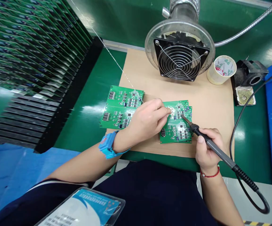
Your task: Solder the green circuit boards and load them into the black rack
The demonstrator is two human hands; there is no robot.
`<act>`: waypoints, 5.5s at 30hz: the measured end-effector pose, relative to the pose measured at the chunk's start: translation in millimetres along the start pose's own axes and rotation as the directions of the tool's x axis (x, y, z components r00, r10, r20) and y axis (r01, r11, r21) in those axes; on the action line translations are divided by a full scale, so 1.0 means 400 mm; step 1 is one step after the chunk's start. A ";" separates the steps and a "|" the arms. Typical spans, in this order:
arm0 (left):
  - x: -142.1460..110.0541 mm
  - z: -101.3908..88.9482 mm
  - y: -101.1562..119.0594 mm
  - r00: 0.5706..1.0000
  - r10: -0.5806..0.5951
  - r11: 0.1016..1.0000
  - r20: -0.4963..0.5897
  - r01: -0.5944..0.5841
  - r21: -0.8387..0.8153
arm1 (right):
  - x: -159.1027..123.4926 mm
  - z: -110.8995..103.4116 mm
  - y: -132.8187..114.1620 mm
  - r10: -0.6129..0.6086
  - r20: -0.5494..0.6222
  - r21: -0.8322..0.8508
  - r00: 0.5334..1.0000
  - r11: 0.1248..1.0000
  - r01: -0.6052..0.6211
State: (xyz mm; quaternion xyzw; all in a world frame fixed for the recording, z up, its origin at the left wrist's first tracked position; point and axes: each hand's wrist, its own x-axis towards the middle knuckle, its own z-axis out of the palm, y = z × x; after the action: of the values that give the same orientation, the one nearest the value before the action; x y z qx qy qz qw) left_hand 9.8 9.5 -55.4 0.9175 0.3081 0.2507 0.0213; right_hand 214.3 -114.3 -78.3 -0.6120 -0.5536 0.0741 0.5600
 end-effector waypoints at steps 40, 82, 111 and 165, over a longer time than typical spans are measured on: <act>-0.014 -0.002 0.063 0.983 0.096 0.990 0.156 -0.077 -0.118 | 0.003 0.005 -0.010 0.020 -0.120 0.029 0.993 0.999 -0.016; -0.015 0.004 0.038 0.989 0.002 0.963 0.147 0.038 -0.267 | -0.063 -0.027 -0.023 0.005 -0.036 0.106 0.999 0.994 -0.001; -0.014 0.021 0.066 0.995 0.093 0.980 0.040 -0.084 -0.178 | -0.055 -0.028 -0.019 -0.058 -0.122 0.132 0.991 0.988 0.074; -0.013 0.032 0.074 0.989 0.072 0.941 0.131 -0.023 -0.339 | -0.057 -0.028 -0.018 -0.088 -0.160 0.110 0.983 0.988 0.106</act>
State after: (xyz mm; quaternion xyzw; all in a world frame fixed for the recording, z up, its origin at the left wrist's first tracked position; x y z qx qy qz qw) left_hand 28.9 -16.1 -63.3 0.9230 0.2363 0.2343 0.1931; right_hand 209.4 -140.0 -81.0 -0.5541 -0.5322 0.0314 0.6394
